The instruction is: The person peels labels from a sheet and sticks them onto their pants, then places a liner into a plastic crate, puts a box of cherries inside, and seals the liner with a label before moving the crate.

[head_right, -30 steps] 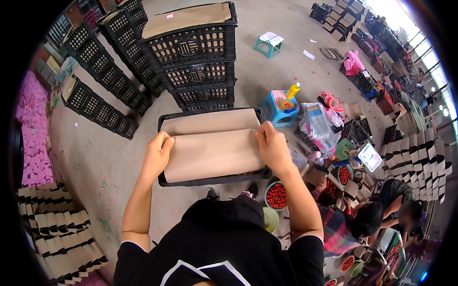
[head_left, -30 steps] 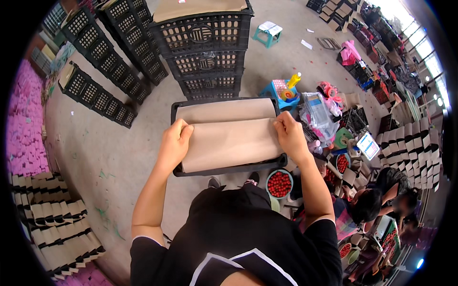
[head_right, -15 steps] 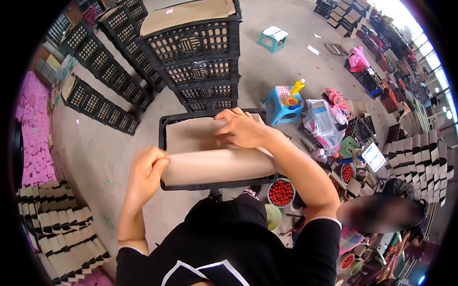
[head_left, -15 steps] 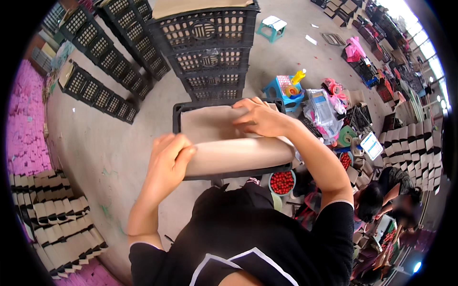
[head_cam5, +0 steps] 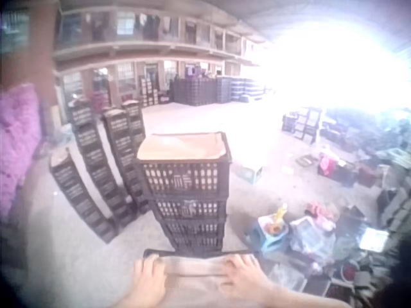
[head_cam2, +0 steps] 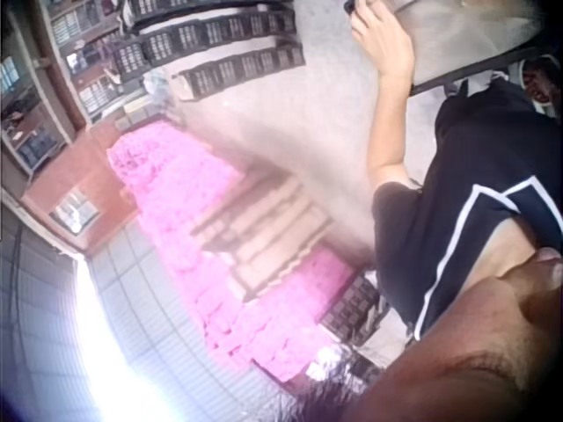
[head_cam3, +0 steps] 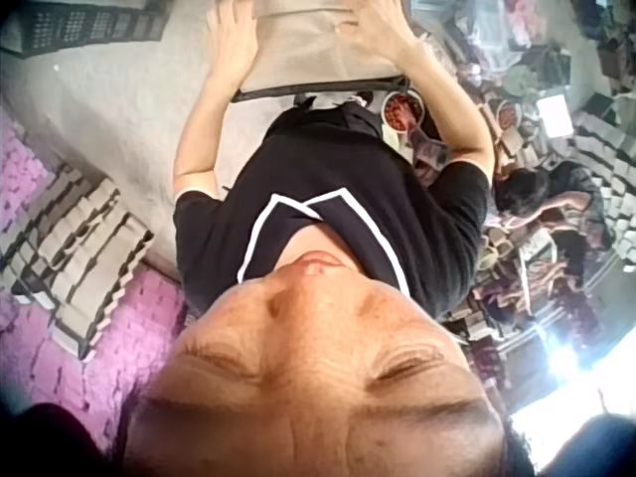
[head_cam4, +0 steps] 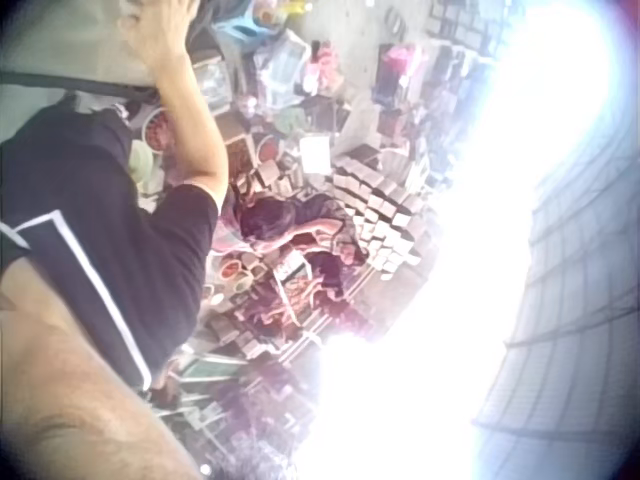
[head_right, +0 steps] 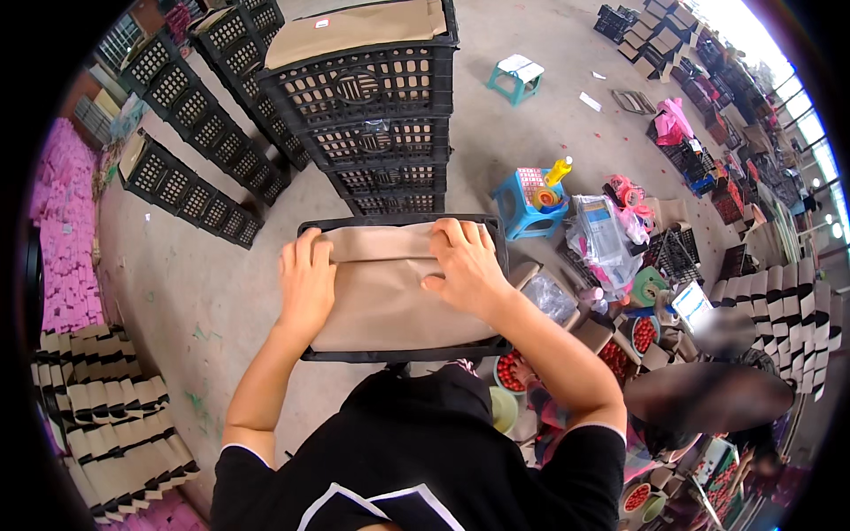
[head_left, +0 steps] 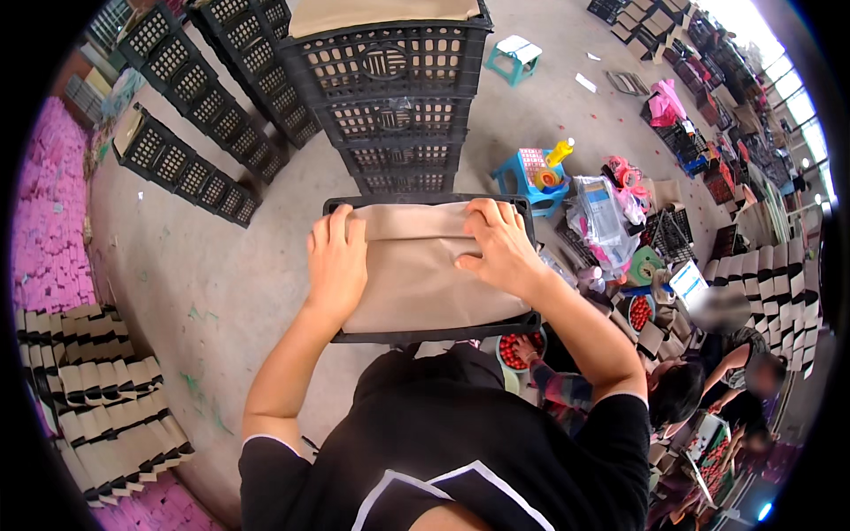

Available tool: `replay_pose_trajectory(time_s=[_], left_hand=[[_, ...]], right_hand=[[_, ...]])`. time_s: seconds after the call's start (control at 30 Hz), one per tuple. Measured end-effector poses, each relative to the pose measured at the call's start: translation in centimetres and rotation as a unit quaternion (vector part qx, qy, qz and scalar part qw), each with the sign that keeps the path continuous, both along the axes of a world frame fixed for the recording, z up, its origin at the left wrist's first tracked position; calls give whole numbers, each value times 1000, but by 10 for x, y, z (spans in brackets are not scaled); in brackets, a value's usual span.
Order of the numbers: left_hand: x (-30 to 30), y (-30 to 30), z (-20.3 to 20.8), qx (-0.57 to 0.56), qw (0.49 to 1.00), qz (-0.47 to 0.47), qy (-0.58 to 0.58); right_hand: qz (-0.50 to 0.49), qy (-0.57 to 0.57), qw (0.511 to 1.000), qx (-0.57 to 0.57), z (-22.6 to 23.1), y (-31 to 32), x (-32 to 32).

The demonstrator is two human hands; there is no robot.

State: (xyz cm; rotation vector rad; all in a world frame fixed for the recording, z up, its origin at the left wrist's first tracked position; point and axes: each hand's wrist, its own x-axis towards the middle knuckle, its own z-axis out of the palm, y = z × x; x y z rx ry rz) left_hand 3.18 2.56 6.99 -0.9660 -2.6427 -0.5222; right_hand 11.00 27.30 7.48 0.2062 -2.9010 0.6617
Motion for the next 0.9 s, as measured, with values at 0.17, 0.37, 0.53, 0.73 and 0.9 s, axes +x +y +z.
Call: replay_pose_trajectory(time_s=[0.17, 0.37, 0.53, 0.73, 0.9], left_hand=[[34, 19, 14, -92, 968, -202, -117], [2, 17, -7, -196, 966, -136, -102], [-2, 23, -10, -225, 963, -140, -54], [2, 3, -11, -222, 964, -139, -49], [-1, 6, -20, -176, 964, -192, -45]], right_hand=[[35, 22, 994, 99, -3, -20, 5], [-16, 0, 987, 159, -31, -7, 23], [-138, 39, 980, 140, -11, 41, 59], [-520, 154, 724, -427, -135, 38, 158], [-237, -345, 819, -391, -239, -95, 230]])
